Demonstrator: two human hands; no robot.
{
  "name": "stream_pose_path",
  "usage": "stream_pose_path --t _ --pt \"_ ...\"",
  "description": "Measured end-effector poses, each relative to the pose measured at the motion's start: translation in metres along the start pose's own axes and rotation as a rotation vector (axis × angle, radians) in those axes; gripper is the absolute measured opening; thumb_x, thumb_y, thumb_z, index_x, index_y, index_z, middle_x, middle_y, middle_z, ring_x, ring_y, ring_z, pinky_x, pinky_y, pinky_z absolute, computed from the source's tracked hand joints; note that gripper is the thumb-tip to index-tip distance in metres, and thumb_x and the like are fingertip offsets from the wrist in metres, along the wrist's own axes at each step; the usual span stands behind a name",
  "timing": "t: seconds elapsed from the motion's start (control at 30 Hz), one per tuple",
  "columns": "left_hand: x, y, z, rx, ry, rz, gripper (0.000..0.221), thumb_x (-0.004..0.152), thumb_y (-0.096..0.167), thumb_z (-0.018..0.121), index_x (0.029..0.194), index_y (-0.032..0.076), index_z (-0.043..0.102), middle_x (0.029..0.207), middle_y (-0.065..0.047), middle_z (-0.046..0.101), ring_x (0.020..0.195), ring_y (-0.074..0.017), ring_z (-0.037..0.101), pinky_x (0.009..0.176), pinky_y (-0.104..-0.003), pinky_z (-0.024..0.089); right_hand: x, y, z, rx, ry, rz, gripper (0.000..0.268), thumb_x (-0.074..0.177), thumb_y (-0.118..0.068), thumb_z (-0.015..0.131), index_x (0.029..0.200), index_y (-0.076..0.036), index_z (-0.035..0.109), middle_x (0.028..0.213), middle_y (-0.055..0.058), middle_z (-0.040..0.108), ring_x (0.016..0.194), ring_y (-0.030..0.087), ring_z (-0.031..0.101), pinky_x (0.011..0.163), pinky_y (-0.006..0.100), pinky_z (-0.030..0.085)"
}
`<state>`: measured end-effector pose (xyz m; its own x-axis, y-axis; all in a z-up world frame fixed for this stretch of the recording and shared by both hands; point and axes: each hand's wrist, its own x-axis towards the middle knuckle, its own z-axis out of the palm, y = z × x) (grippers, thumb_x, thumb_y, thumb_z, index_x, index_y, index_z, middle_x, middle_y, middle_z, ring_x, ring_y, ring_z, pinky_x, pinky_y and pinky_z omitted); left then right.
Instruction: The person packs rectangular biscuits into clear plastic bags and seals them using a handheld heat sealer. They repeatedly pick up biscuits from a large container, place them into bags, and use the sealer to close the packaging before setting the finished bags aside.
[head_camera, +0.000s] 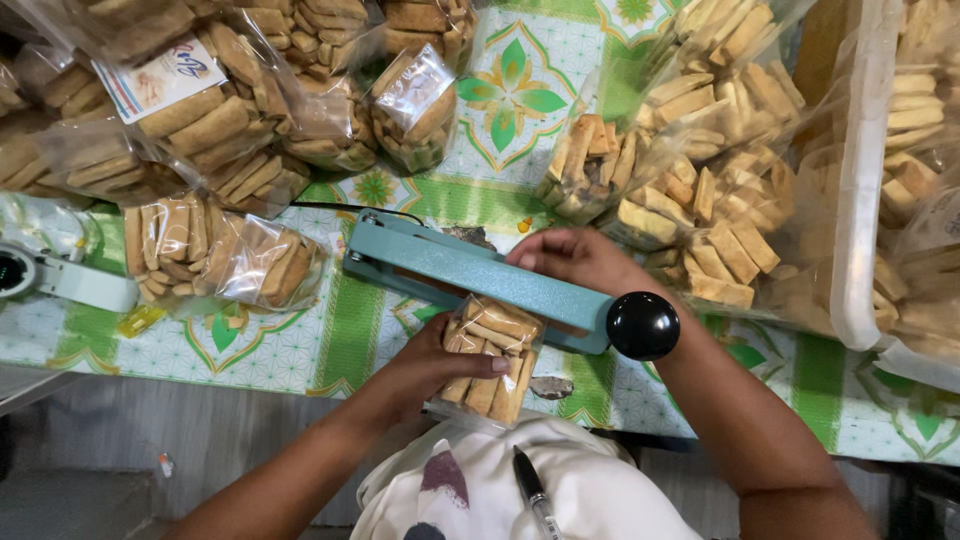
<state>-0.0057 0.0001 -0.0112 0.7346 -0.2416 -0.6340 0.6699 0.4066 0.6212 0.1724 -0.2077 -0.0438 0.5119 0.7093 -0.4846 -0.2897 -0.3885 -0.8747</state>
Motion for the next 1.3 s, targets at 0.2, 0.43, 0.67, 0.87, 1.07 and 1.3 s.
stream_pose_path --t 0.2,0.43,0.67,0.87,1.07,1.3 --pt "0.0 0.0 0.0 0.034 0.081 -0.051 0.079 0.064 0.015 0.089 0.133 -0.003 0.053 0.117 -0.014 0.074 0.104 -0.0222 0.074 0.094 -0.036 0.059 0.011 0.006 0.026 -0.063 -0.035 -0.294 0.025 0.092 -0.014 0.073 0.115 -0.003 0.069 0.103 0.0 0.064 0.095 0.009 0.061 0.086 0.026 0.052" --pt "0.001 -0.001 0.0 0.008 0.086 -0.05 0.083 0.064 0.015 0.089 0.134 -0.003 0.05 0.12 -0.015 0.072 0.106 -0.023 0.074 0.095 -0.037 0.059 0.026 -0.012 0.043 -0.345 0.095 -0.172 0.028 0.084 -0.017 0.071 0.11 -0.006 0.069 0.088 0.001 0.057 0.081 0.011 0.055 0.072 0.024 0.047" --pt "0.0 -0.004 -0.003 0.03 0.096 -0.042 0.08 0.066 0.015 0.089 0.134 -0.005 0.05 0.12 -0.016 0.072 0.107 -0.0242 0.073 0.095 -0.037 0.058 0.0 0.011 0.01 -0.214 0.055 -0.179 0.032 0.087 -0.017 0.069 0.118 -0.007 0.071 0.097 0.001 0.056 0.089 0.015 0.055 0.079 0.027 0.052" --pt "0.006 -0.019 -0.012 -0.018 0.022 0.0 0.083 0.064 0.014 0.088 0.137 -0.004 0.052 0.12 -0.014 0.073 0.108 -0.0252 0.072 0.095 -0.037 0.057 -0.041 0.017 0.026 -0.703 0.321 -0.31 0.027 0.085 -0.009 0.073 0.112 -0.006 0.073 0.104 0.008 0.068 0.102 0.025 0.061 0.089 0.038 0.049" --pt "-0.007 -0.06 -0.019 0.006 -0.071 0.362 0.116 0.057 0.008 0.095 0.153 0.003 0.029 0.142 -0.013 0.051 0.131 -0.0247 0.053 0.109 -0.039 0.048 -0.091 0.007 0.07 -0.535 0.261 -0.551 0.038 0.086 0.004 0.058 0.115 -0.01 0.079 0.12 0.007 0.076 0.11 0.024 0.068 0.098 0.035 0.051" --pt "-0.018 -0.075 -0.022 0.383 0.026 0.718 0.138 0.056 0.02 0.099 0.16 0.011 0.008 0.161 -0.01 0.026 0.148 -0.0275 0.031 0.121 -0.04 0.03 -0.082 0.021 0.115 -0.084 0.398 -0.411 0.021 0.093 -0.014 0.076 0.111 -0.005 0.073 0.109 0.007 0.075 0.099 0.018 0.068 0.089 0.03 0.055"
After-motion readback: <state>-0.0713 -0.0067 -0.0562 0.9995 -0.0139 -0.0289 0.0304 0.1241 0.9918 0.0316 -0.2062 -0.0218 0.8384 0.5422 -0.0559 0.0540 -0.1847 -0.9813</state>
